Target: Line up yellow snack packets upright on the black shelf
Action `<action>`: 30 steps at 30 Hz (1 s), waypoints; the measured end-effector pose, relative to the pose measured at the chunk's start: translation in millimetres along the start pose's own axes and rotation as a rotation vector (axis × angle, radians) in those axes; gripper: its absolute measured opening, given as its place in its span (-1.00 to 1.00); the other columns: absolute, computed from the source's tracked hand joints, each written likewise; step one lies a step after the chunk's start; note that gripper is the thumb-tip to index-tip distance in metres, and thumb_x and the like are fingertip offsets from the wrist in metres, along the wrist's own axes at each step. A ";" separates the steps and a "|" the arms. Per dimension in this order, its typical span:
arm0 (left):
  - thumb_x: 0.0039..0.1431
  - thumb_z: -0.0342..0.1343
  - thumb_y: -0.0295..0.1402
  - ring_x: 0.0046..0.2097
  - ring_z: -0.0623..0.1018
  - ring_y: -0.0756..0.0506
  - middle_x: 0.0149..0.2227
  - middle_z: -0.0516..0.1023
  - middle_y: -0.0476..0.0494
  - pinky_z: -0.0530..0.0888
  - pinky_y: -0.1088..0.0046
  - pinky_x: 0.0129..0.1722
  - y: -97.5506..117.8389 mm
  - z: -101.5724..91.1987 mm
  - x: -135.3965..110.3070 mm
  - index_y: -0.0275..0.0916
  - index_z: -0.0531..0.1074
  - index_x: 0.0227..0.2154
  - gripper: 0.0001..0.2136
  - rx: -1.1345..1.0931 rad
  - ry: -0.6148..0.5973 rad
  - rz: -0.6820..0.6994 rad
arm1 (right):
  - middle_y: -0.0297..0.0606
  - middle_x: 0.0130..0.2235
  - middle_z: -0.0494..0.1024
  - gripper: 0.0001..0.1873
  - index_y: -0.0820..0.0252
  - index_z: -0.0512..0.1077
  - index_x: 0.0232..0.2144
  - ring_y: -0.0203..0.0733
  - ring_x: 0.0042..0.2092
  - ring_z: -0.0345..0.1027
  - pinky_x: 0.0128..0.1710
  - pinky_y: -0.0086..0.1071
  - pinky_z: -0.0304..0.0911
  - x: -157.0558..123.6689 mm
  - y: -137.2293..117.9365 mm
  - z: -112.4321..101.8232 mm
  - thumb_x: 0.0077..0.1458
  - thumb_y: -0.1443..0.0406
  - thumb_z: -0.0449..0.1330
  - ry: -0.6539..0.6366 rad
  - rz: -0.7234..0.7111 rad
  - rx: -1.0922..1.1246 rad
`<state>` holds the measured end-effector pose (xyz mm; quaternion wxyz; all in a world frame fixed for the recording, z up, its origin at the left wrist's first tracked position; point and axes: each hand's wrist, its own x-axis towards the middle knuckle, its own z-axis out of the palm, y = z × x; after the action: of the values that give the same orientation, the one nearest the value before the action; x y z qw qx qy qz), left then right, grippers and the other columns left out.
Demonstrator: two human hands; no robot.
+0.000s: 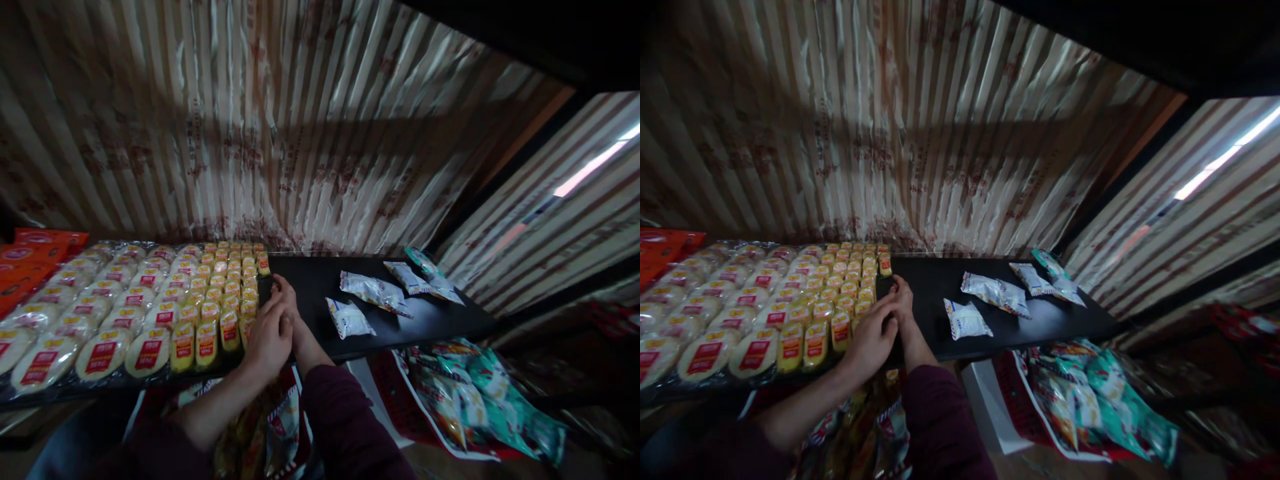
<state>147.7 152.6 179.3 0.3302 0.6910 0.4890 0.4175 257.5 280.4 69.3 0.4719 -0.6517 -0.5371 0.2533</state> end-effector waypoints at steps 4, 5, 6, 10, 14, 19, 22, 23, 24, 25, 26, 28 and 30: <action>0.15 -0.10 -0.48 0.05 0.51 -0.11 0.01 0.53 -0.15 0.45 0.29 0.07 4.3 -11.9 -70.6 -0.14 0.50 -0.28 -0.73 -0.035 -0.171 0.063 | -0.24 -0.15 0.57 -0.55 0.10 0.47 -0.06 -0.19 -0.11 0.47 0.02 -0.31 0.34 0.3 -12.0 8.6 0.00 0.46 0.06 0.018 0.055 -0.024; 0.14 -0.10 -0.47 0.02 0.53 -0.11 0.01 0.54 -0.15 0.48 0.31 0.03 1.2 -13.1 -81.7 -0.14 0.51 -0.30 -0.74 -0.036 -0.200 0.056 | -0.25 -0.15 0.57 -0.54 0.09 0.47 -0.06 -0.19 -0.11 0.47 0.01 -0.32 0.35 1.6 -13.6 12.0 -0.01 0.47 0.07 0.020 0.066 -0.015; 0.14 -0.09 -0.47 0.00 0.55 -0.10 -0.01 0.55 -0.15 0.50 0.33 0.01 -2.6 -14.7 -88.8 -0.14 0.51 -0.28 -0.73 -0.030 -0.218 0.045 | -0.26 -0.16 0.57 -0.53 0.08 0.46 -0.05 -0.20 -0.12 0.48 -0.01 -0.33 0.36 3.1 -14.6 15.1 -0.02 0.47 0.07 0.019 0.078 -0.004; 0.13 -0.08 -0.45 0.01 0.54 -0.11 -0.03 0.57 -0.15 0.48 0.29 0.04 -13.6 -27.9 -79.0 -0.14 0.53 -0.26 -0.72 -0.023 -0.154 -0.014 | -0.27 -0.13 0.57 -0.51 0.09 0.46 -0.04 -0.22 -0.10 0.47 0.00 -0.35 0.36 10.1 -15.9 21.7 -0.03 0.49 0.07 0.004 0.075 0.009; 0.10 -0.06 -0.43 0.03 0.52 -0.13 -0.04 0.57 -0.15 0.43 0.23 0.09 -9.9 -43.9 -39.5 -0.15 0.53 -0.25 -0.73 -0.065 -0.053 -0.015 | -0.29 -0.15 0.58 -0.55 0.09 0.47 -0.06 -0.22 -0.10 0.47 0.04 -0.33 0.33 15.6 -16.8 19.7 0.00 0.48 0.06 -0.012 0.035 0.009; 0.09 -0.05 -0.39 0.01 0.53 -0.12 -0.05 0.58 -0.15 0.46 0.26 0.04 -8.8 -47.0 -18.4 -0.16 0.54 -0.27 -0.74 -0.111 -0.025 -0.017 | -0.31 -0.14 0.58 -0.61 0.07 0.51 -0.14 -0.20 -0.05 0.45 0.07 -0.31 0.31 18.6 -16.0 17.3 0.02 0.45 0.06 -0.001 0.027 0.004; 0.10 -0.05 -0.38 -0.01 0.54 -0.11 -0.07 0.58 -0.14 0.48 0.29 0.02 -12.6 -42.7 -23.1 -0.15 0.54 -0.30 -0.75 -0.130 -0.041 -0.039 | -0.31 -0.06 0.55 -0.64 0.09 0.53 -0.19 -0.21 0.02 0.41 0.15 -0.31 0.24 19.7 -13.9 17.5 0.02 0.46 0.07 -0.007 -0.005 -0.010; 0.10 -0.05 -0.37 -0.02 0.55 -0.11 -0.07 0.59 -0.14 0.48 0.29 0.01 -13.7 -41.3 -25.6 -0.15 0.54 -0.30 -0.75 -0.137 -0.049 -0.044 | -0.32 -0.04 0.54 -0.65 0.09 0.54 -0.20 -0.21 0.04 0.40 0.16 -0.31 0.23 20.1 -13.1 17.9 0.02 0.46 0.07 -0.013 -0.018 -0.003; 0.09 -0.05 -0.37 -0.02 0.55 -0.11 -0.07 0.59 -0.14 0.49 0.29 0.01 -14.7 -40.2 -28.2 -0.15 0.54 -0.31 -0.76 -0.144 -0.056 -0.048 | -0.32 -0.03 0.54 -0.65 0.09 0.54 -0.21 -0.21 0.04 0.39 0.16 -0.31 0.22 20.5 -12.1 18.4 0.02 0.46 0.06 -0.019 -0.025 0.007; 0.09 -0.05 -0.37 -0.03 0.55 -0.11 -0.08 0.59 -0.13 0.49 0.29 0.01 -15.4 -39.3 -30.6 -0.15 0.53 -0.31 -0.76 -0.148 -0.064 -0.051 | -0.32 -0.03 0.53 -0.65 0.08 0.54 -0.22 -0.21 0.04 0.39 0.16 -0.31 0.23 20.8 -11.2 18.9 0.03 0.46 0.07 -0.020 -0.023 0.018; 0.09 -0.05 -0.37 -0.03 0.56 -0.11 -0.09 0.60 -0.13 0.48 0.28 0.02 -16.1 -38.7 -32.8 -0.15 0.53 -0.32 -0.76 -0.149 -0.072 -0.056 | -0.33 -0.02 0.53 -0.66 0.07 0.55 -0.22 -0.20 0.04 0.39 0.15 -0.31 0.25 20.9 -10.3 19.4 0.03 0.45 0.07 -0.018 -0.015 0.027; 0.08 -0.05 -0.37 -0.03 0.56 -0.12 -0.12 0.61 -0.12 0.47 0.26 0.04 -17.1 -38.2 -36.3 -0.14 0.53 -0.34 -0.77 -0.150 -0.094 -0.065 | -0.34 -0.02 0.51 -0.66 0.06 0.55 -0.24 -0.21 0.04 0.40 0.12 -0.30 0.28 20.1 -8.8 19.7 0.02 0.45 0.08 -0.006 0.004 0.036; 0.07 -0.05 -0.37 -0.04 0.57 -0.12 -0.14 0.62 -0.11 0.47 0.26 0.03 -17.8 -38.2 -38.4 -0.14 0.53 -0.34 -0.77 -0.153 -0.122 -0.078 | -0.34 0.02 0.49 -0.66 0.05 0.56 -0.26 -0.23 0.04 0.40 0.11 -0.32 0.29 17.9 -8.3 18.6 0.02 0.46 0.07 -0.002 0.011 0.042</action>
<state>99.5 123.3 170.7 0.4272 0.6684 0.4613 0.3974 243.3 303.3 71.9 0.4832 -0.6445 -0.5285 0.2679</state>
